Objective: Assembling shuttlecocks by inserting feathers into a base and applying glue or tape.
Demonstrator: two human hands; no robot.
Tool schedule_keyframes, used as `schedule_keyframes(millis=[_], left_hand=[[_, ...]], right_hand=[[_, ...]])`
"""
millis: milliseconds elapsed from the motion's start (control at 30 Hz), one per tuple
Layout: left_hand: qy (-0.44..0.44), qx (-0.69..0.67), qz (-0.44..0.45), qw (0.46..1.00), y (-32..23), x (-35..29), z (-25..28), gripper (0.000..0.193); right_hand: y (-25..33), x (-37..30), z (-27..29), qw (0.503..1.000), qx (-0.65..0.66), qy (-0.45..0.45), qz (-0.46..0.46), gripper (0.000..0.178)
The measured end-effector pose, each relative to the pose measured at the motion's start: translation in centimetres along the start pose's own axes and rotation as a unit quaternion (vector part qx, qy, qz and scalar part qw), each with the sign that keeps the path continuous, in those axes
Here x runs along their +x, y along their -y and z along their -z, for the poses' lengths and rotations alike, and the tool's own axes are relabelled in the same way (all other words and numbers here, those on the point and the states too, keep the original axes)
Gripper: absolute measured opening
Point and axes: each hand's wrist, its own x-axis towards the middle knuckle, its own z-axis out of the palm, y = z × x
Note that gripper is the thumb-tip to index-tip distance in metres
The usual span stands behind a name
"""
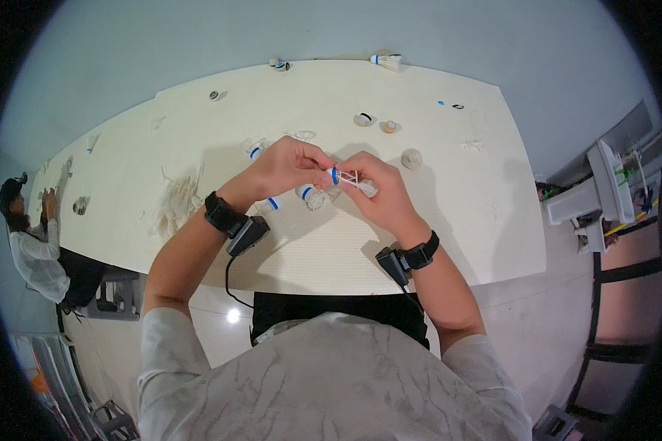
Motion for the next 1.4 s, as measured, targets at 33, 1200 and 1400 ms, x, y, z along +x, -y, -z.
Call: schedule_keyframes(millis=[33, 1200, 1400], left_hand=[[0.009, -0.010, 0.006, 1.000, 0.0, 0.0, 0.1, 0.021], [-0.033, -0.023, -0.042, 0.998, -0.7, -1.1, -1.4, 0.018], [-0.078, 0.123, -0.115, 0.983, -0.3, -1.8, -1.7, 0.021]], right_hand=[[0.0, 0.0, 0.0, 1.000, 0.001, 0.001, 0.000, 0.021], [0.5, -0.1, -0.1, 0.998, 0.047, -0.023, -0.037, 0.021], [0.5, -0.3, 0.0, 0.980, 0.127, 0.014, -0.151, 0.026]])
